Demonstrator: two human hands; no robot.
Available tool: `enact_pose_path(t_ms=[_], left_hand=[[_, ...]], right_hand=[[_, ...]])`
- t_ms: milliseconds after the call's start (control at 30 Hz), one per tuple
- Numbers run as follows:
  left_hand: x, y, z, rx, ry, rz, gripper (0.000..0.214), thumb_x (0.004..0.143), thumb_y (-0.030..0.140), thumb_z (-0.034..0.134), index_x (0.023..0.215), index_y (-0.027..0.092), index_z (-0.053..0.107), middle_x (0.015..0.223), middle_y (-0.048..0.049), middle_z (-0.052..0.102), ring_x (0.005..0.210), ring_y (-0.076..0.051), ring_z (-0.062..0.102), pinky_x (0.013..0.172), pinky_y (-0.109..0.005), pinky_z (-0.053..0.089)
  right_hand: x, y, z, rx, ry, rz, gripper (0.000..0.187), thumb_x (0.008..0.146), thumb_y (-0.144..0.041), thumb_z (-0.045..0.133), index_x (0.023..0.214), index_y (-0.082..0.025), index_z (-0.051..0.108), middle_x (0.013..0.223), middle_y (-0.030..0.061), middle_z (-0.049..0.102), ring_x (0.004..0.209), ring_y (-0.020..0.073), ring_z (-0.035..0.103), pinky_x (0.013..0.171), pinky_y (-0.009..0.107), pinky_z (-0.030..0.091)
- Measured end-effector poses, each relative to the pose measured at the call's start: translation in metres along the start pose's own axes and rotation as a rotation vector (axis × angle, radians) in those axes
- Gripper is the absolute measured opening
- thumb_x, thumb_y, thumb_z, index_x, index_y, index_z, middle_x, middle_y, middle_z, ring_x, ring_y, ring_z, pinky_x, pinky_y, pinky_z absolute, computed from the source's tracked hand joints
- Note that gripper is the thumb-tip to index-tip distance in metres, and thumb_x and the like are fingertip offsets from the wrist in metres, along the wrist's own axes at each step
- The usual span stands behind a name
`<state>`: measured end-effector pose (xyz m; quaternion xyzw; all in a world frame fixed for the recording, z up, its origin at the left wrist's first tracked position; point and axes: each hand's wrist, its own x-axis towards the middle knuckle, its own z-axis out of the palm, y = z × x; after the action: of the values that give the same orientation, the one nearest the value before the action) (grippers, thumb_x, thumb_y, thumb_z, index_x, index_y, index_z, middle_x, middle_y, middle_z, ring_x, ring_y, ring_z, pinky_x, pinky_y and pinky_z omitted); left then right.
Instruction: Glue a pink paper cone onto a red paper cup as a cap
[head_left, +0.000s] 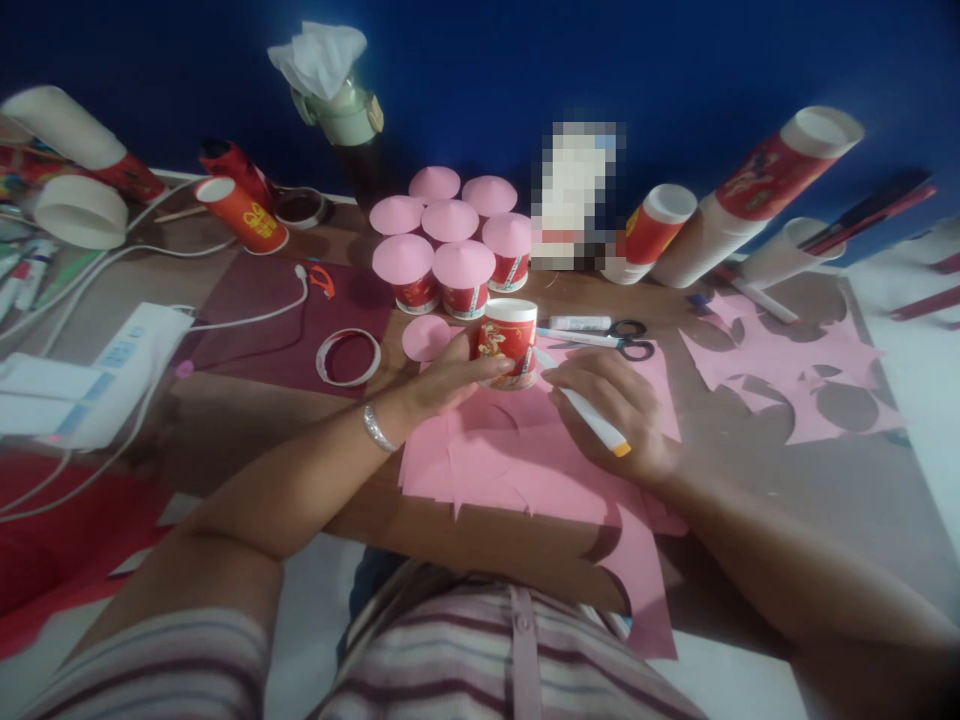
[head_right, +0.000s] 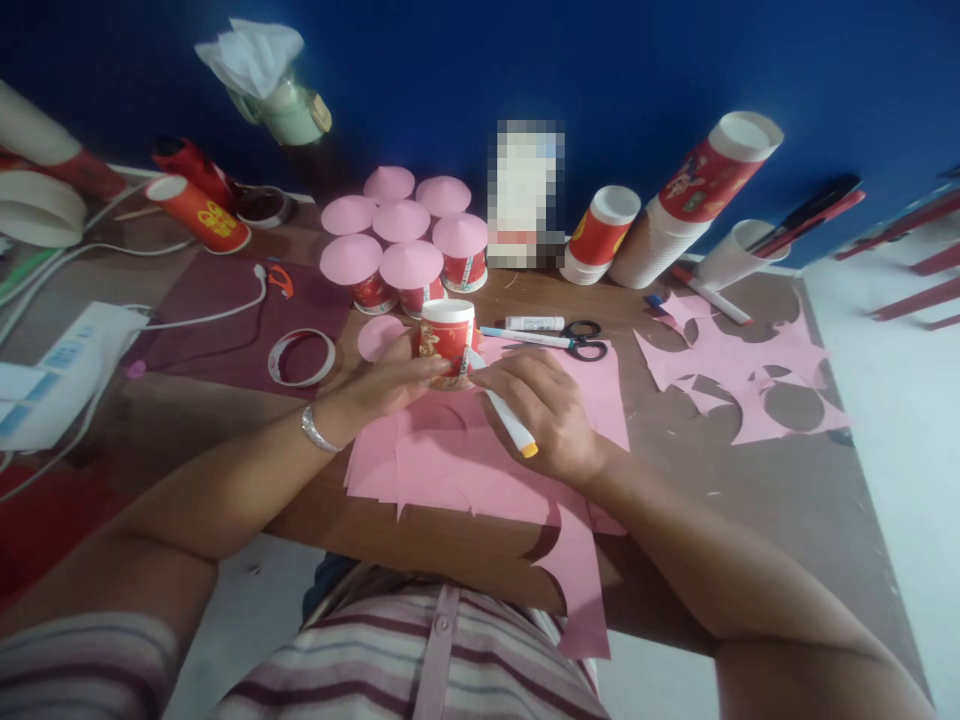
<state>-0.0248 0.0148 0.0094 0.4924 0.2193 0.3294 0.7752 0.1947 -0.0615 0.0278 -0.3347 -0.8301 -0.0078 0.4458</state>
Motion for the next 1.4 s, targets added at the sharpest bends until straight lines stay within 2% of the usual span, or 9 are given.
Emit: enact_pose_path(t_ms=[300,433,500,567,667,933,1167,1400], left_hand=[[0.001,-0.002,0.002,-0.002,0.03,-0.002,0.043,0.078,0.038,0.087,0.106,0.017,0.063,0.102,-0.0073,0.071,0.095,-0.021,0.07,0.087,-0.037,0.059],[0.002,-0.008,0.003,0.106,0.106,0.001,0.042,0.076,0.035,0.088,0.101,0.018,0.06,0.085,-0.0003,0.065,0.079,-0.015,0.064,0.075,-0.03,0.056],[0.003,-0.012,0.002,0.2,0.168,0.022,0.05,0.071,0.034,0.091,0.107,0.019,0.059,0.093,-0.0017,0.067,0.086,-0.017,0.065,0.078,-0.03,0.056],[0.004,-0.015,0.001,0.276,0.215,0.052,0.068,0.066,0.036,0.095,0.12,0.019,0.057,0.114,-0.0073,0.07,0.104,-0.023,0.068,0.087,-0.034,0.056],[0.005,-0.019,0.0,0.298,0.205,0.06,0.084,0.064,0.045,0.096,0.13,0.018,0.053,0.13,-0.014,0.068,0.119,-0.031,0.067,0.097,-0.04,0.056],[0.003,-0.02,0.001,0.378,0.194,0.093,0.085,0.067,0.053,0.095,0.132,0.017,0.053,0.133,-0.018,0.067,0.125,-0.034,0.066,0.1,-0.044,0.056],[0.003,-0.017,0.004,0.459,0.194,0.121,0.079,0.07,0.058,0.092,0.129,0.019,0.055,0.128,-0.0158,0.071,0.118,-0.031,0.069,0.097,-0.042,0.058],[0.004,-0.017,0.003,0.463,0.194,0.112,0.087,0.067,0.061,0.092,0.132,0.016,0.055,0.133,-0.0191,0.069,0.122,-0.034,0.068,0.095,-0.044,0.059]], right_hand=[[0.0,-0.001,0.0,-0.029,0.024,-0.043,0.034,0.093,-0.008,0.065,0.125,-0.018,0.065,0.096,0.0074,0.074,0.087,0.0233,0.072,0.083,0.045,0.064],[0.0,-0.005,0.0,-0.065,-0.017,-0.101,0.037,0.096,-0.01,0.061,0.132,-0.018,0.063,0.099,0.0083,0.074,0.09,0.0239,0.071,0.083,0.044,0.063],[0.001,-0.007,0.001,-0.086,-0.047,-0.12,0.039,0.097,-0.011,0.06,0.135,-0.018,0.061,0.101,0.009,0.074,0.093,0.0244,0.071,0.084,0.044,0.063],[0.001,-0.009,0.002,-0.1,-0.069,-0.136,0.038,0.097,-0.01,0.058,0.135,-0.014,0.061,0.102,0.0115,0.074,0.095,0.0258,0.07,0.085,0.045,0.062],[0.001,-0.009,0.003,-0.113,-0.072,-0.136,0.039,0.097,-0.008,0.055,0.135,-0.012,0.06,0.105,0.0135,0.073,0.097,0.0264,0.069,0.085,0.045,0.061],[0.003,-0.01,0.002,-0.136,-0.089,-0.091,0.045,0.099,-0.008,0.054,0.142,-0.018,0.057,0.108,0.0106,0.075,0.098,0.0249,0.072,0.085,0.042,0.06],[0.006,-0.01,0.003,-0.159,-0.09,-0.104,0.041,0.098,-0.007,0.055,0.139,-0.013,0.058,0.106,0.0137,0.075,0.097,0.0266,0.071,0.084,0.043,0.06],[0.005,-0.011,0.003,-0.139,-0.104,-0.12,0.04,0.098,-0.006,0.052,0.138,-0.011,0.058,0.106,0.0142,0.075,0.097,0.0263,0.071,0.085,0.043,0.06]])
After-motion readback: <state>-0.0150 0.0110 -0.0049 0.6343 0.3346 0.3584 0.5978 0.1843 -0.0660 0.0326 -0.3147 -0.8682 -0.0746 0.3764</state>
